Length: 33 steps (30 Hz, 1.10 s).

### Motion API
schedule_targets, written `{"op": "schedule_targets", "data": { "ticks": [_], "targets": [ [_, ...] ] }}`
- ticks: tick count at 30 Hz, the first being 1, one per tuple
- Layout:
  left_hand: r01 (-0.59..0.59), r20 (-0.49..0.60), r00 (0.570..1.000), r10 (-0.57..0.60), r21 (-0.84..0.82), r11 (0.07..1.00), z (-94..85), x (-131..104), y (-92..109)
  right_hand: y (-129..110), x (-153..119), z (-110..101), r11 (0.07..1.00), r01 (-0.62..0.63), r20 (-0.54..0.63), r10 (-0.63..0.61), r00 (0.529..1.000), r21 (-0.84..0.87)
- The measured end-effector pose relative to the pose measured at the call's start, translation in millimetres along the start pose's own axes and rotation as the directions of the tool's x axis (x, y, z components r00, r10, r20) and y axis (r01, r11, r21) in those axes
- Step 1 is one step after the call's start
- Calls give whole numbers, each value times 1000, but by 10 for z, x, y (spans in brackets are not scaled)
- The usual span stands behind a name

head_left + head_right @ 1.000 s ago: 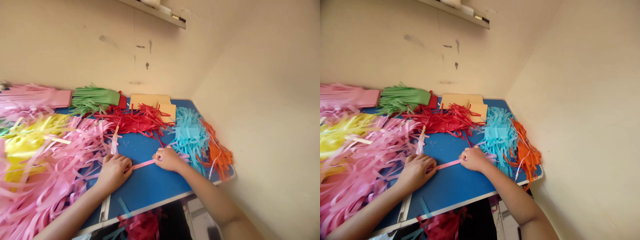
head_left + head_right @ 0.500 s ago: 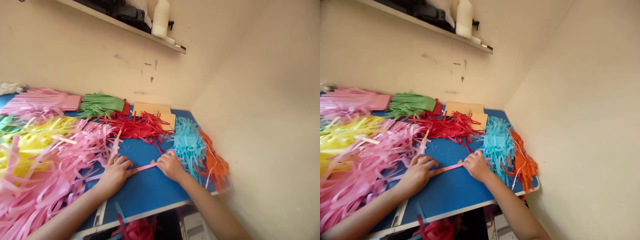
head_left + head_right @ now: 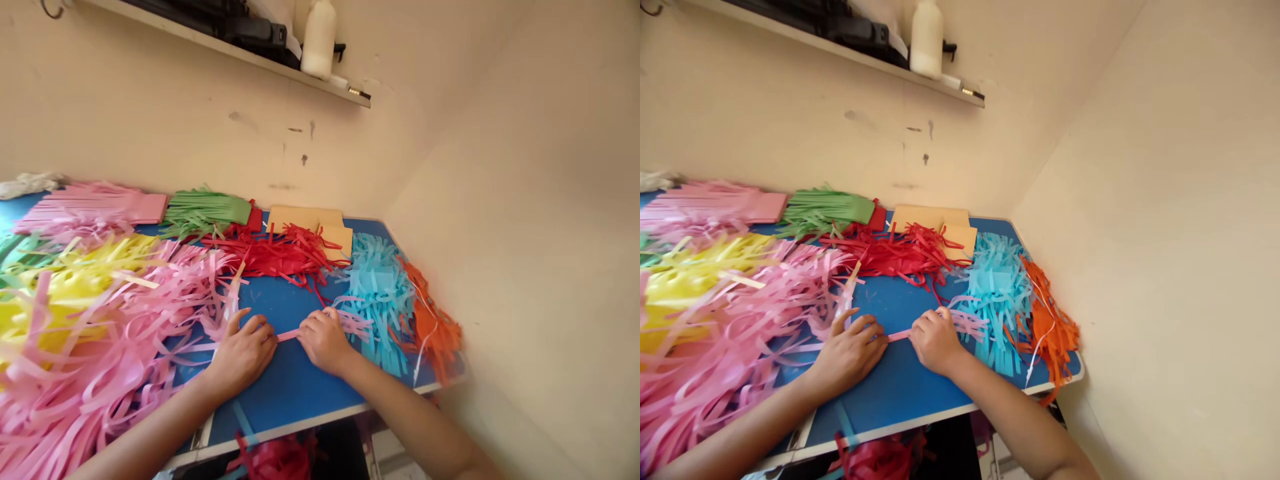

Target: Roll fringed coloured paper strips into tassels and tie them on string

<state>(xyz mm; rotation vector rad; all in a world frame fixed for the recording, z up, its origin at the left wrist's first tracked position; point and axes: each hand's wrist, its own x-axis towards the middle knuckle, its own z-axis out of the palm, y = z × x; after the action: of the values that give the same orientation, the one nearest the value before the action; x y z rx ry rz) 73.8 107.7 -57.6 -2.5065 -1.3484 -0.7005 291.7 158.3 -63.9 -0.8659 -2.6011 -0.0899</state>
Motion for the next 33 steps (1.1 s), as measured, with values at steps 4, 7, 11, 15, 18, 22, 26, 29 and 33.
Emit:
{"op": "schedule_targets", "data": {
  "ticks": [4,7,11,15,18,22,26,29,33],
  "targets": [
    [-8,22,1000,9,-28,1000,25,-1,-36,14,58,-33,986,161,84,-158,984,-32],
    [-8,44,999,8,-7,1000,10,28,-57,59,127,-22,969,239,145,-227,963,-71],
    [-34,-6,999,34,42,999,20,46,-57,26,158,-51,999,53,156,-51,986,-11],
    [-47,-49,998,50,69,997,32,35,-38,-124,137,-65,998,2,82,3,997,-65],
    [-77,-53,995,82,90,993,-7,-7,-21,-166,90,-13,984,126,17,-125,992,-130],
    [-154,18,988,153,124,980,-67,-155,-74,-23,-42,31,976,173,-69,-183,981,-130],
    [-103,60,992,107,-64,993,-26,-330,-237,177,-171,28,995,93,-119,-88,989,39],
    [17,52,999,-6,-226,974,34,-379,-326,250,-194,14,976,-65,-19,70,997,207],
    [142,76,989,-126,-282,949,41,-344,-298,247,-161,-34,917,-244,157,203,966,316]
  ]
}}
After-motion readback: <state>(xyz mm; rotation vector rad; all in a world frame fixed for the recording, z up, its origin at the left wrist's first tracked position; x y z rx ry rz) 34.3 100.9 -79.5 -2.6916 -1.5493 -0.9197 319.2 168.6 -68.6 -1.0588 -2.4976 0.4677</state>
